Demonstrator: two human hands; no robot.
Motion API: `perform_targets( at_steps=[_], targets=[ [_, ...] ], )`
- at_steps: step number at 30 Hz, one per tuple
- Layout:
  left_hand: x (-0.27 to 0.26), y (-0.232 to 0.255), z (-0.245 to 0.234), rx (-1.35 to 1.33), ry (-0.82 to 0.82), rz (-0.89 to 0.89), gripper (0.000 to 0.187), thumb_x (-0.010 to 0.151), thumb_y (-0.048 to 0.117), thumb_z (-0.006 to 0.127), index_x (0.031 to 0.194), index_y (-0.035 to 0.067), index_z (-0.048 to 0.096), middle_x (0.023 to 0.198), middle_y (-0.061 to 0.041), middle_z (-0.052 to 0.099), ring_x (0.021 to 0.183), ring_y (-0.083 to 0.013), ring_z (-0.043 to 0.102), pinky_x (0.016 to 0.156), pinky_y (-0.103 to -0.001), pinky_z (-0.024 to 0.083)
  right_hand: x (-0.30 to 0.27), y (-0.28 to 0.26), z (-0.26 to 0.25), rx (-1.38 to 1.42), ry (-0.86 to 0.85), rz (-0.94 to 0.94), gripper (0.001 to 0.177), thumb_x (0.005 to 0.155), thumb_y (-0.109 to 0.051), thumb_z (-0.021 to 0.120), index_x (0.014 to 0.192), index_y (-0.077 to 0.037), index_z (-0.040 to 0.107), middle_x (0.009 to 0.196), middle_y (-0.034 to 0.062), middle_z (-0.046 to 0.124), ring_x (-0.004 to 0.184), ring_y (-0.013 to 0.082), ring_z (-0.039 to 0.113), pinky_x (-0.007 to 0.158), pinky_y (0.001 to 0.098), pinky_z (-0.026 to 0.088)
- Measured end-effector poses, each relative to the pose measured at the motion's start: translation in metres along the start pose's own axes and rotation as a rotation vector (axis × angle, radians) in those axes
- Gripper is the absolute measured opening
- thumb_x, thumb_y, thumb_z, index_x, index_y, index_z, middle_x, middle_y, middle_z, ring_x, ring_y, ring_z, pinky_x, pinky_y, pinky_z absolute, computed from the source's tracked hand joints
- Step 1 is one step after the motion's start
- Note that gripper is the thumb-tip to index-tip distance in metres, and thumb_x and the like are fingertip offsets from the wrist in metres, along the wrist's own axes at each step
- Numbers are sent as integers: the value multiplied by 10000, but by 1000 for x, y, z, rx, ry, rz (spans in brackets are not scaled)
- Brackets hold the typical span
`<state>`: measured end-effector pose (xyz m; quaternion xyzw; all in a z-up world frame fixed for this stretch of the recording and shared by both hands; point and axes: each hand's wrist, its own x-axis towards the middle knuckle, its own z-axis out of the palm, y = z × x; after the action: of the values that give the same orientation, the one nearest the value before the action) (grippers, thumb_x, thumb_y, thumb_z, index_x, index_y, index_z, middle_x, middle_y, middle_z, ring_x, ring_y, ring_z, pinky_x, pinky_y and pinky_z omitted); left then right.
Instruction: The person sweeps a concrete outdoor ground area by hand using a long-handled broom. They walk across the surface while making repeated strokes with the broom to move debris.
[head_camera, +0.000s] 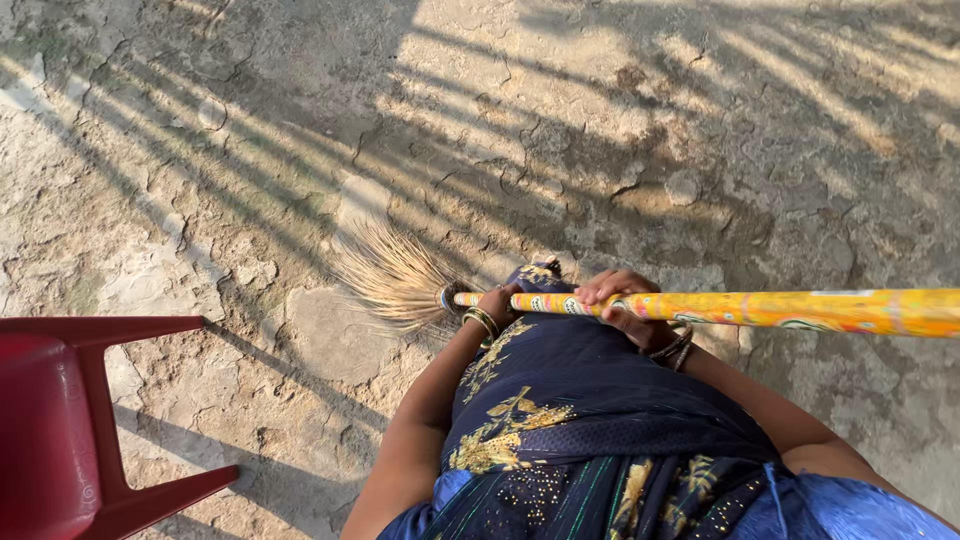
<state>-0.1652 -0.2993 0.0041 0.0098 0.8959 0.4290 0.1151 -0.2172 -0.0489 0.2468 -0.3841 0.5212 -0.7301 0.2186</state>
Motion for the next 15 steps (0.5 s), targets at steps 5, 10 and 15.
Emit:
perform_targets(
  at_steps=[5, 10, 15],
  targets=[
    [16, 3, -6, 28, -39, -58, 458, 844, 320, 787, 1237, 164, 611, 1060, -145, 761, 962, -335, 742, 855, -464, 588, 25, 29, -31, -33, -182, -29, 228, 998, -276, 756, 1070, -89, 647, 1087, 90, 702, 1168, 245, 678, 1081, 475, 547],
    [50, -5, -20, 39, -65, -29, 417, 900, 277, 747, 1276, 168, 605, 1089, -158, 755, 977, -354, 735, 855, -476, 582, 43, 39, -84, 43, -229, -30, 376, 998, -342, 758, 1205, -83, 582, 1102, 67, 689, 1206, 228, 662, 1215, 529, 475],
    [120, 3, -28, 96, -231, 99, 423, 955, 236, 664, 1352, 152, 542, 1162, -198, 708, 1067, -415, 661, 892, -526, 519, 45, 55, -146, 171, 99, 66, 336, 945, -397, 732, 1048, -101, 613, 872, 92, 708, 1083, 290, 704, 999, 557, 532]
  ],
)
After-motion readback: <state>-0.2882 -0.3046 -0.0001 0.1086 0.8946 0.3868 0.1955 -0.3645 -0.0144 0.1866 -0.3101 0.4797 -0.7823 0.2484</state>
